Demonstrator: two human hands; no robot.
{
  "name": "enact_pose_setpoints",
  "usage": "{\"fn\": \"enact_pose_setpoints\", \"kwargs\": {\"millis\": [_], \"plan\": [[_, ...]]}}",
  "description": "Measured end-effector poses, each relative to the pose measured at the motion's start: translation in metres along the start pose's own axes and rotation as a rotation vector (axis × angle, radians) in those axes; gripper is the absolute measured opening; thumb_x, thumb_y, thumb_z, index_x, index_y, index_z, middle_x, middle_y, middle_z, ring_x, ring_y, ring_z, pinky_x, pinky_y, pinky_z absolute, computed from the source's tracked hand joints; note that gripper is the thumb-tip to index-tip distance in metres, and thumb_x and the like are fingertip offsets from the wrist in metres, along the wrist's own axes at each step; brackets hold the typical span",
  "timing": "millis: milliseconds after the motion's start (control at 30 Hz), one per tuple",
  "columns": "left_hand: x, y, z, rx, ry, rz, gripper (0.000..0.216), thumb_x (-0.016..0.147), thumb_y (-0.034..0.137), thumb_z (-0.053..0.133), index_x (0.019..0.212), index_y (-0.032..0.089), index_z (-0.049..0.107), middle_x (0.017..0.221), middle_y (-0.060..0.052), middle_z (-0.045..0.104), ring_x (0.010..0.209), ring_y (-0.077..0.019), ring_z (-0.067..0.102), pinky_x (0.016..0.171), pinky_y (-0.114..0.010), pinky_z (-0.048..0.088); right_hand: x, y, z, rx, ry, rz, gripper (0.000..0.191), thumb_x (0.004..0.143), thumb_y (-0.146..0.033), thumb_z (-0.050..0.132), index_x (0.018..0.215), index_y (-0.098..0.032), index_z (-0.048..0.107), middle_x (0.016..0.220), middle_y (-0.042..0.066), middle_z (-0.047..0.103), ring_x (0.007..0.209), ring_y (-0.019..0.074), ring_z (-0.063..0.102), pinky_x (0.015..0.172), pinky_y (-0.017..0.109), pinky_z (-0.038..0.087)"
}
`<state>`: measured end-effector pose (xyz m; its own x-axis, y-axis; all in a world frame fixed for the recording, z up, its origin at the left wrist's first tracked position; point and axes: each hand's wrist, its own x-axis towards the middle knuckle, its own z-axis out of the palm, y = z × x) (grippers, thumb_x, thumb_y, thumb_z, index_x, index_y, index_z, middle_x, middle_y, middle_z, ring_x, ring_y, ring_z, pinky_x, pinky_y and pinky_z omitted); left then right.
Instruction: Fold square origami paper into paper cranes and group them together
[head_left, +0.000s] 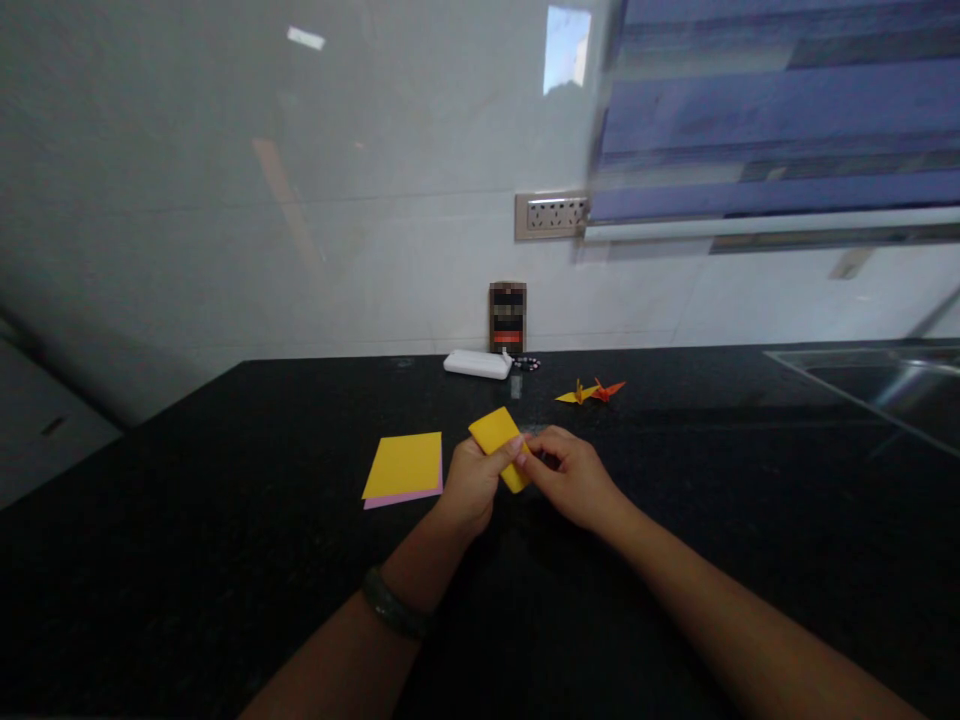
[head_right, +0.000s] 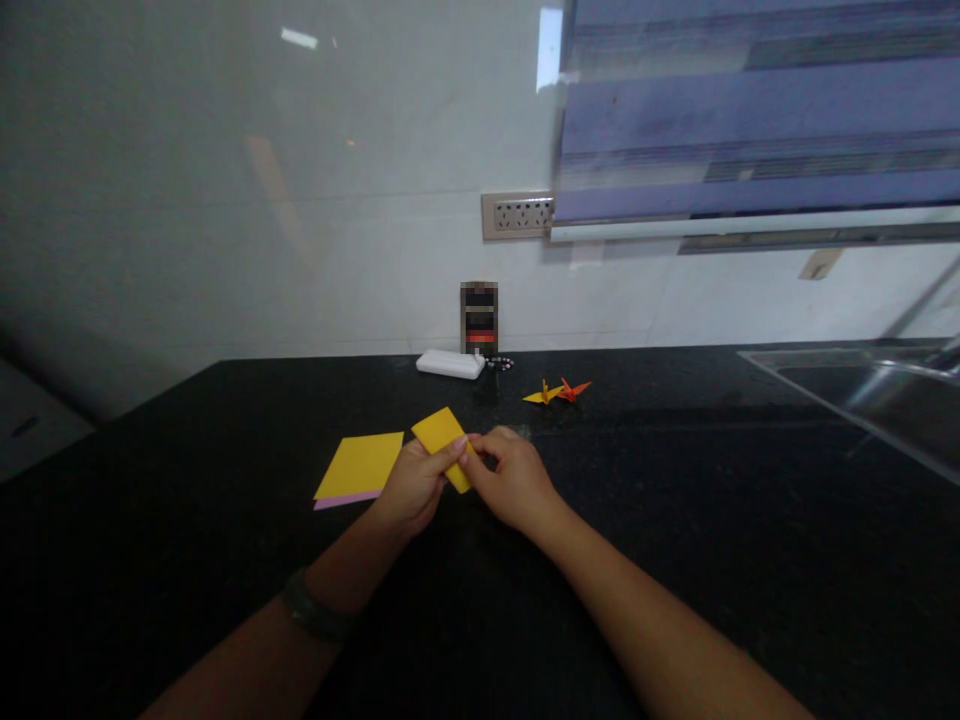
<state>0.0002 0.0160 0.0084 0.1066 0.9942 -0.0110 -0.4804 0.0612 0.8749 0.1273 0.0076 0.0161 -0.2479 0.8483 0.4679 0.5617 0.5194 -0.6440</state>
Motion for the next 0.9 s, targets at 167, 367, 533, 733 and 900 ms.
{"fn": "enact_pose_setpoints", "kwargs": {"millis": [167,367,533,733,900], "plan": [[-0.0008,-0.0004,-0.0001,-0.022,-0.04,-0.03,0.021,0.058,0.021,0.071,0.075,0.009,0.066,0.071,-0.006,0.065,0.065,-0.0131,0.057,0.065,-0.026,0.043,0.0023,0.0012,-0.0008,0.099,0.021,0.048,0.016,0.076,-0.024,0.052,0.069,-0.017,0.065,0.063,0.0,0.05,0.06,0.0112,0.048,0.056,0.023,0.038],[-0.0019,0.0018,0.0025,-0.023,-0.013,-0.043,0.022,0.056,0.023,0.072,0.073,0.01,0.064,0.069,-0.005,0.065,0.061,-0.0128,0.057,0.062,-0.026,0.043,0.0045,0.0031,-0.0022,0.218,0.009,0.15,0.018,0.074,-0.022,0.052,0.065,-0.015,0.066,0.063,0.001,0.053,0.059,0.0115,0.05,0.055,0.023,0.04],[0.0,0.0001,0.0012,-0.055,-0.013,0.013,0.019,0.061,0.022,0.069,0.076,0.011,0.062,0.069,-0.004,0.065,0.06,-0.012,0.057,0.06,-0.025,0.043,0.0053,0.0039,-0.0032,0.219,0.012,0.157,0.018,0.073,-0.023,0.052,0.064,-0.015,0.065,0.063,0.002,0.054,0.06,0.0122,0.051,0.055,0.024,0.041],[0.0004,-0.0009,-0.0005,-0.018,-0.028,0.018,0.02,0.061,0.023,0.069,0.075,0.011,0.062,0.069,-0.004,0.065,0.06,-0.0129,0.058,0.061,-0.025,0.044,0.0043,0.0024,-0.0015,0.164,0.035,0.133,0.021,0.075,-0.024,0.05,0.062,-0.015,0.063,0.062,0.002,0.054,0.059,0.012,0.051,0.055,0.024,0.04],[0.0004,-0.0007,0.0001,0.002,-0.017,0.025,0.022,0.058,0.024,0.071,0.074,0.011,0.063,0.07,-0.004,0.066,0.06,-0.0129,0.058,0.061,-0.025,0.043,0.0044,0.002,-0.0013,0.173,0.019,0.136,0.023,0.076,-0.025,0.05,0.059,-0.015,0.062,0.061,0.001,0.053,0.058,0.0114,0.05,0.054,0.023,0.039]]}}
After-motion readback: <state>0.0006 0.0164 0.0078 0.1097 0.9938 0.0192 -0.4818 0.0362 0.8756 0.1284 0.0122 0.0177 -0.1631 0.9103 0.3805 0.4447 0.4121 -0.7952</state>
